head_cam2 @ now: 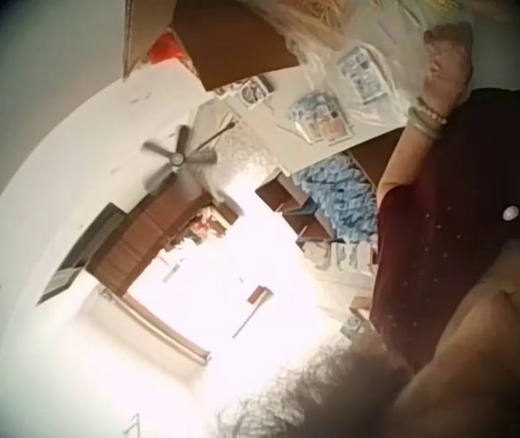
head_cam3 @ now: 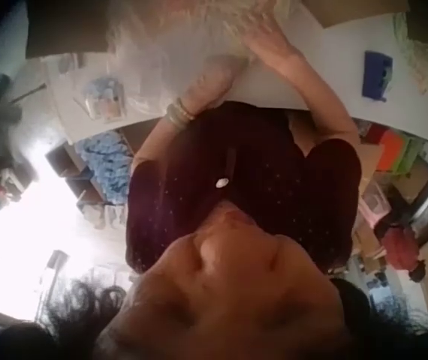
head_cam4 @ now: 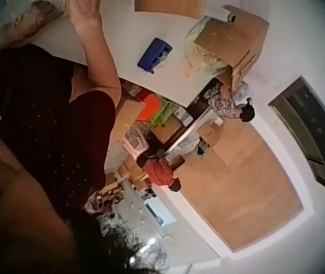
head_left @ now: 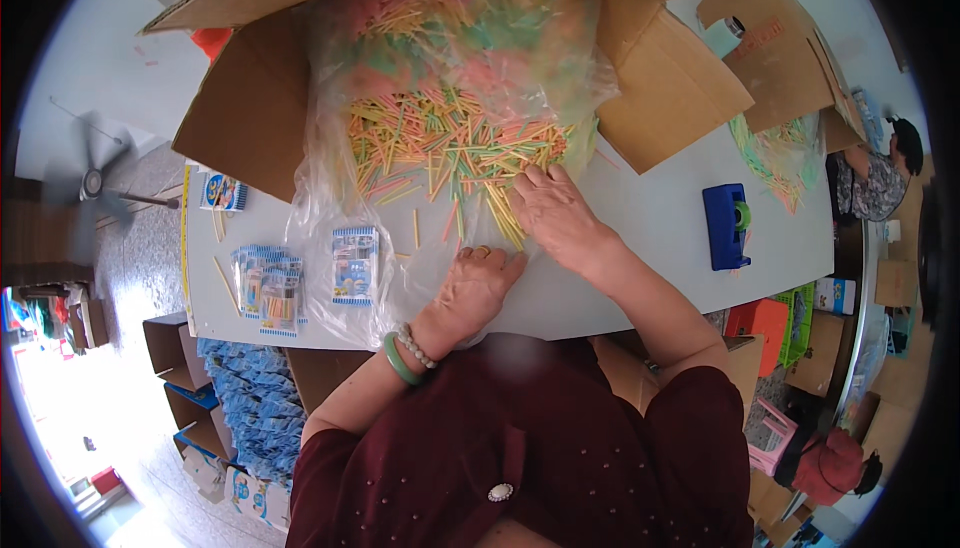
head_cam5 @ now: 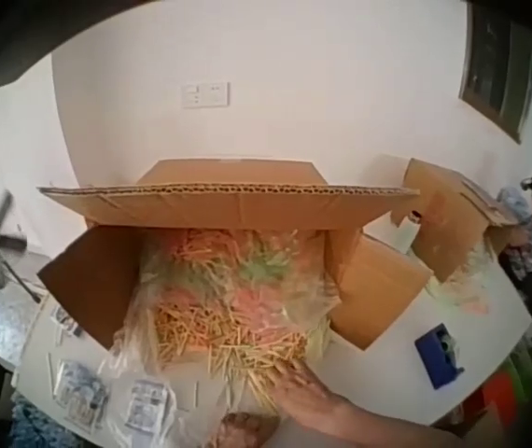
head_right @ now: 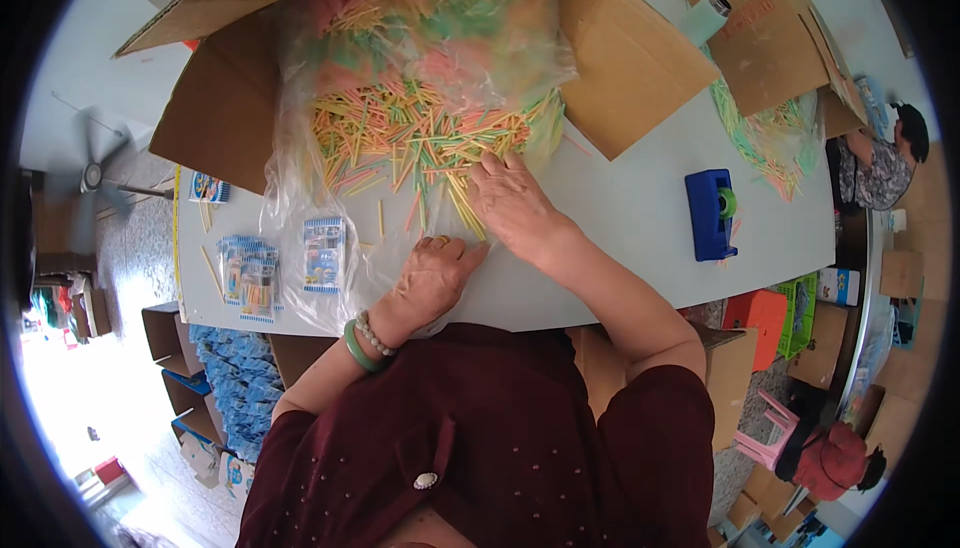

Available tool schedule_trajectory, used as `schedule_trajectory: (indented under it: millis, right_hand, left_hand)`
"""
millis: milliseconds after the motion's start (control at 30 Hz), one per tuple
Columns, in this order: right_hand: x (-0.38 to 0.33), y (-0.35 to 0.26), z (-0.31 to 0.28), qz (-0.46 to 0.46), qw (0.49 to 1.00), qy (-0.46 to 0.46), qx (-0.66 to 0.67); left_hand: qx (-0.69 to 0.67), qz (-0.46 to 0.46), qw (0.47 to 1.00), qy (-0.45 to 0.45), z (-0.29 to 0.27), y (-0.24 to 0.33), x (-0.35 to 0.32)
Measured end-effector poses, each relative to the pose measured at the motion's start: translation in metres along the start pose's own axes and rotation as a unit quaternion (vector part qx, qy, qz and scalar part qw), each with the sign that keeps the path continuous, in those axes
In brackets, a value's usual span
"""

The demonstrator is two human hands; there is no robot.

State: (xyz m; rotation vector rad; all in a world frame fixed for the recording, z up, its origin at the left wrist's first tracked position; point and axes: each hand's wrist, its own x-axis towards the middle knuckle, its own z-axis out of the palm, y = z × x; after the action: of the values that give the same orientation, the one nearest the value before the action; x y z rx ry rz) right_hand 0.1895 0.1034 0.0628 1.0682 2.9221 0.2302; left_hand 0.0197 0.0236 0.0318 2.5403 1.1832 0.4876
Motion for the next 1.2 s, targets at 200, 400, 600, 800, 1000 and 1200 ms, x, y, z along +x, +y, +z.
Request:
schedule_trajectory:
  millis: [200,400,600,800,1000,1200]
  right_hand:
    - [0.014,0.000,0.006,-0.046,0.996,-0.021,-0.076]
    - [0.023,0.008,0.032,0.044,0.998,0.047,-0.008]
    - [0.038,0.008,0.023,0.192,0.965,0.056,0.170]
    - [0.034,0.004,0.014,0.282,0.771,0.102,0.562]
    - [0.027,-0.079,0.038,0.214,0.774,0.163,0.573]
    - [0.024,-0.104,0.074,0.233,0.831,0.179,0.473]
  left_hand:
    - [-0.004,-0.004,1.000,0.028,-0.003,-0.003,-0.005]
    - [-0.041,-0.020,0.999,-0.004,-0.003,-0.005,-0.005]
    - [-0.092,-0.027,0.992,0.077,-0.002,-0.017,0.011]
    - [-0.137,-0.141,0.956,0.216,-0.015,-0.035,0.015]
    - [-0.166,-0.085,0.947,0.263,-0.026,-0.022,0.000]
    - [-0.126,-0.125,0.956,0.233,0.007,-0.013,-0.022]
